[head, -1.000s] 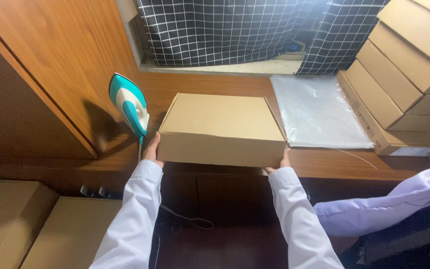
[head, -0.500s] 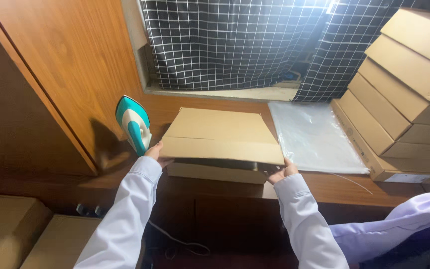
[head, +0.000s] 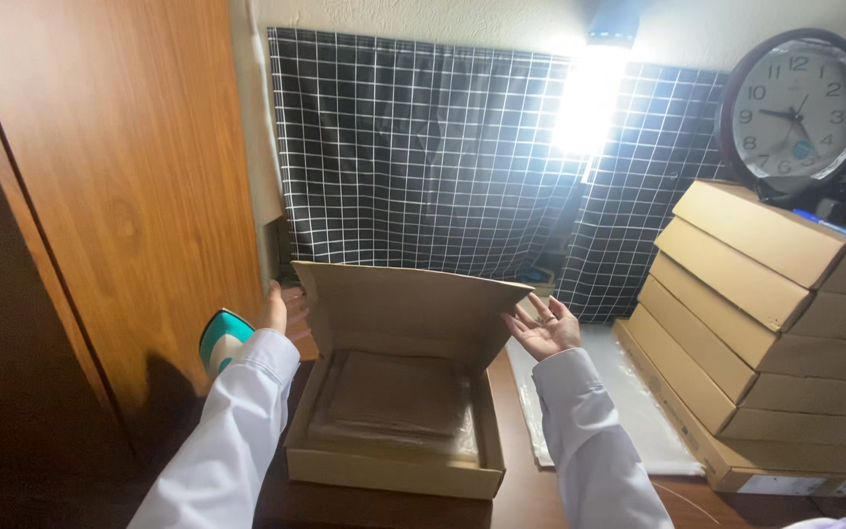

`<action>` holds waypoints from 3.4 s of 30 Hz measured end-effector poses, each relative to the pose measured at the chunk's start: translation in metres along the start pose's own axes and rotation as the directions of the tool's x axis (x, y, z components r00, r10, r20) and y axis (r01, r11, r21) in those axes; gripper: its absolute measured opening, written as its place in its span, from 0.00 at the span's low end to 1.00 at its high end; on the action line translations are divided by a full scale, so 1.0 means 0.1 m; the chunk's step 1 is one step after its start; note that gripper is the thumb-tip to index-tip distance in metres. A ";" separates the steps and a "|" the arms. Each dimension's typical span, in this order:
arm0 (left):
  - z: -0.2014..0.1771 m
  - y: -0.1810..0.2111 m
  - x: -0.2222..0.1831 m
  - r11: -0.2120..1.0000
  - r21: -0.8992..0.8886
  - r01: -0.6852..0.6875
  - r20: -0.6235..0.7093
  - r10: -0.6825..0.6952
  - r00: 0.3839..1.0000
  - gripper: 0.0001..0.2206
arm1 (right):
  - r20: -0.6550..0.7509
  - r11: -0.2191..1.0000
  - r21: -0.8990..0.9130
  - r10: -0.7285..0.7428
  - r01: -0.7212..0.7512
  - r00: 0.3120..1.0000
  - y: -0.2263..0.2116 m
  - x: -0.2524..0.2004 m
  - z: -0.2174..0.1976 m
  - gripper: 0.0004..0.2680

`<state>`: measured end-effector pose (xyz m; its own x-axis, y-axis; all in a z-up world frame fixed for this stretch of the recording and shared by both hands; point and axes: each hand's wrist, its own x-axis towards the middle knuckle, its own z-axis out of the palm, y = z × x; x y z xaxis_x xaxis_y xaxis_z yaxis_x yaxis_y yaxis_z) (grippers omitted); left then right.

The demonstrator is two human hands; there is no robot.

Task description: The person places a black shirt onto a green hanger and hangs it on a rack, then removes a tan shirt from a plastic bag inside a box and places it on a green hanger, hanging it on the rack alongside other garments.

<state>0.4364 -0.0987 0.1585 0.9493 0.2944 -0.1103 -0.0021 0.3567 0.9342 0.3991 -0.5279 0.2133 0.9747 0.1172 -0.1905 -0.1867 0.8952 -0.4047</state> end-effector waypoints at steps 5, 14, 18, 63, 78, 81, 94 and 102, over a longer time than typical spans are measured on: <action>0.15 -0.02 0.59 0.996 -0.055 -0.066 -0.035 0.064 0.997 0.23 | 0.079 0.984 -0.122 -0.120 0.129 0.990 0.07 -0.10 0.21 0.15; 0.43 0.00 1.08 0.962 -0.154 -0.227 -0.019 0.227 0.974 0.17 | 0.021 0.866 -0.481 -0.148 0.139 0.989 -0.34 0.96 -0.26 0.09; 0.54 0.04 1.44 0.957 -0.203 -0.209 -0.034 0.206 0.978 0.14 | -0.049 0.861 -0.493 -0.174 0.128 0.983 -0.63 1.78 -0.39 0.06; 0.41 -0.94 2.80 0.118 0.987 0.107 -0.120 0.113 0.986 0.12 | 0.123 -0.196 -0.979 -0.384 0.049 0.915 -0.15 3.97 -1.51 0.14; 0.32 -1.29 1.03 0.836 0.504 -0.218 0.050 0.223 0.973 0.08 | 0.303 0.285 -0.802 -0.563 0.525 0.769 0.84 1.42 -1.01 0.07; 0.19 -1.60 0.65 0.831 0.542 -0.121 0.106 0.076 0.992 0.09 | 0.189 0.440 -0.794 -0.477 0.419 0.859 1.13 1.06 -1.25 0.06; -0.14 -2.42 0.38 0.174 0.980 -0.102 0.042 0.318 0.947 0.25 | 0.016 -0.156 -0.987 -0.390 -0.049 0.920 1.65 1.12 -2.16 0.18; -0.06 -2.22 0.23 0.125 0.984 0.131 -0.124 -0.059 0.990 0.44 | -0.054 -0.281 -0.957 -0.060 -0.069 0.997 1.72 0.99 -1.92 0.40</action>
<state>0.4567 -0.1659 -0.0534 0.9013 0.3808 -0.2064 0.4331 -0.7890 0.4358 0.4401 -0.4452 -0.0465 0.9761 0.0400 -0.2137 -0.1321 -0.6716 -0.7290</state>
